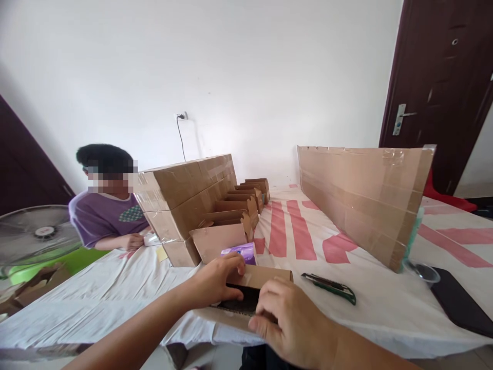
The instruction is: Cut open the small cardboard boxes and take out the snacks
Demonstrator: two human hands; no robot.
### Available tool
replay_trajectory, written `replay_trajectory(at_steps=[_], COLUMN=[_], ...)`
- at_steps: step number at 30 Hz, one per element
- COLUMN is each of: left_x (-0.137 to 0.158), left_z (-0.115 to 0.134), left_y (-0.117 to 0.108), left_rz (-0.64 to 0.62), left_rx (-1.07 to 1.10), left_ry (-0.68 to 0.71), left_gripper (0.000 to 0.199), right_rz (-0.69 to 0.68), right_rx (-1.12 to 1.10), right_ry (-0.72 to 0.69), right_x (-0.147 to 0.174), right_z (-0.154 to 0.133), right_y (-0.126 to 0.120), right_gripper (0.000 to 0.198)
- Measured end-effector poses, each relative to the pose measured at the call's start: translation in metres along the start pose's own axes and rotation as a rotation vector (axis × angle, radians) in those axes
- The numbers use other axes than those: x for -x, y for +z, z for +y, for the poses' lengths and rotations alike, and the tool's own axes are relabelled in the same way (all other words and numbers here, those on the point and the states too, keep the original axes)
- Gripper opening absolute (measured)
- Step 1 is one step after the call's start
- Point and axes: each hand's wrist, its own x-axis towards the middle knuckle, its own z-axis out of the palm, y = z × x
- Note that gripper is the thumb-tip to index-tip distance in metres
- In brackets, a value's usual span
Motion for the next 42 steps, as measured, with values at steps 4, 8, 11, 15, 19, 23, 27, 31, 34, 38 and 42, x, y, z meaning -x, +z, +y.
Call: replay_trajectory(at_steps=[4,8,11,15,19,23,27,31,34,38,42], left_x=[0.005,0.015,0.03,0.052,0.065,0.068,0.071,0.072,0.066,0.055,0.046], left_z=[0.003,0.013,0.025,0.042,0.048,0.044,0.037,0.03,0.025,0.023,0.024], left_y=[0.001,0.005,0.01,0.019,0.033,0.041,0.042,0.047,0.046,0.028,0.004], left_rz=[-0.025,0.064,0.143,0.047,-0.017,0.007,0.023,0.038,0.055,0.035,-0.023], left_rx=[-0.021,-0.177,-0.239,-0.256,-0.32,-0.472,-0.525,-0.542,-0.517,-0.425,-0.365], left_ry=[-0.021,-0.076,-0.182,-0.182,-0.039,0.027,0.071,0.098,0.078,0.046,0.073], left_gripper=[0.053,0.037,0.015,0.023,0.025,0.014,0.018,0.019,0.018,0.003,0.013], right_rz=[-0.046,-0.22,-0.249,-0.264,-0.336,-0.408,-0.372,-0.332,-0.298,-0.278,-0.141], right_rx=[-0.04,0.069,0.202,0.29,0.444,0.524,0.561,0.473,0.463,0.465,0.419], right_ry=[0.235,0.323,0.266,0.199,0.093,0.057,0.087,0.175,0.198,0.19,0.049], right_x=[-0.036,-0.069,-0.079,-0.083,-0.09,-0.097,-0.103,-0.109,-0.11,-0.107,-0.097], right_z=[0.017,0.034,0.03,0.02,0.024,0.03,0.035,0.049,0.058,0.06,0.047], right_y=[-0.008,0.0,0.006,0.012,0.013,0.003,-0.018,-0.03,-0.029,-0.026,-0.026], right_gripper=[0.01,0.034,0.036,0.039,0.058,0.044,0.033,0.03,0.031,0.025,0.013])
